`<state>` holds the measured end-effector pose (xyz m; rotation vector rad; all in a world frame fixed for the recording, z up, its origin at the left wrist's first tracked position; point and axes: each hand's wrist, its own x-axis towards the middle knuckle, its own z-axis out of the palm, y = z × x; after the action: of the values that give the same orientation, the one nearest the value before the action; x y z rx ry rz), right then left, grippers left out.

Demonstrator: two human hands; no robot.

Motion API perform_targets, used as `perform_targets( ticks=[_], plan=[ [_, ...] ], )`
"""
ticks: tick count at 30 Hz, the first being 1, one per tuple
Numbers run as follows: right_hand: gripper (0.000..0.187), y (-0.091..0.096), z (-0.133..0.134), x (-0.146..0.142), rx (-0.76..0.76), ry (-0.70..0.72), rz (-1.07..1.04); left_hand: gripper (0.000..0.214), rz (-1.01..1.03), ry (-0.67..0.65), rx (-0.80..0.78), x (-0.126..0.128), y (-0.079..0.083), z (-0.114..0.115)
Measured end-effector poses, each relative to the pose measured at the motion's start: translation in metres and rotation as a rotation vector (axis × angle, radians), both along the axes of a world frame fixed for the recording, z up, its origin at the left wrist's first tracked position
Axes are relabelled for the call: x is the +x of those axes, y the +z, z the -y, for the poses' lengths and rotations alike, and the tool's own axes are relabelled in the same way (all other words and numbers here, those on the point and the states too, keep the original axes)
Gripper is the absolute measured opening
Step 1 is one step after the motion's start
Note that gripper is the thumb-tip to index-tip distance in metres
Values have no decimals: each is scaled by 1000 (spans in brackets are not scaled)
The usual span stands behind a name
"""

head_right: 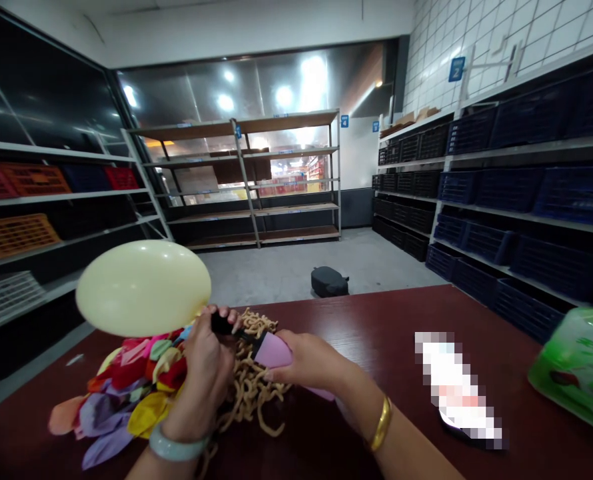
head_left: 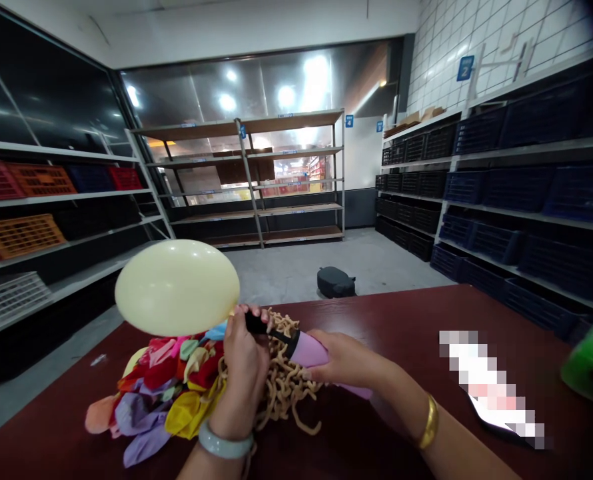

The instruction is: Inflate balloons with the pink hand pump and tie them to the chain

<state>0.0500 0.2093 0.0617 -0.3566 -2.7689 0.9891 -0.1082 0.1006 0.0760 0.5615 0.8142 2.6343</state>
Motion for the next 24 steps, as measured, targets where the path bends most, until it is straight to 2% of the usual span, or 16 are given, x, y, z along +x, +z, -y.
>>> perform_targets(
  ticks=[6,10,16,24],
  plan=[
    [50,5,-3,6,8,51,21,17,54,97,78,-56,11,32],
    [43,8,-6,10,-24,83,31,18,64,104,112,-68,13,41],
    [45,8,-14,12,29,60,55,20,75,86,95,-49,9,26],
    [49,-4,-11,6,-1,31,-13,23,32,-28,-23,13,-8,-9]
  ],
)
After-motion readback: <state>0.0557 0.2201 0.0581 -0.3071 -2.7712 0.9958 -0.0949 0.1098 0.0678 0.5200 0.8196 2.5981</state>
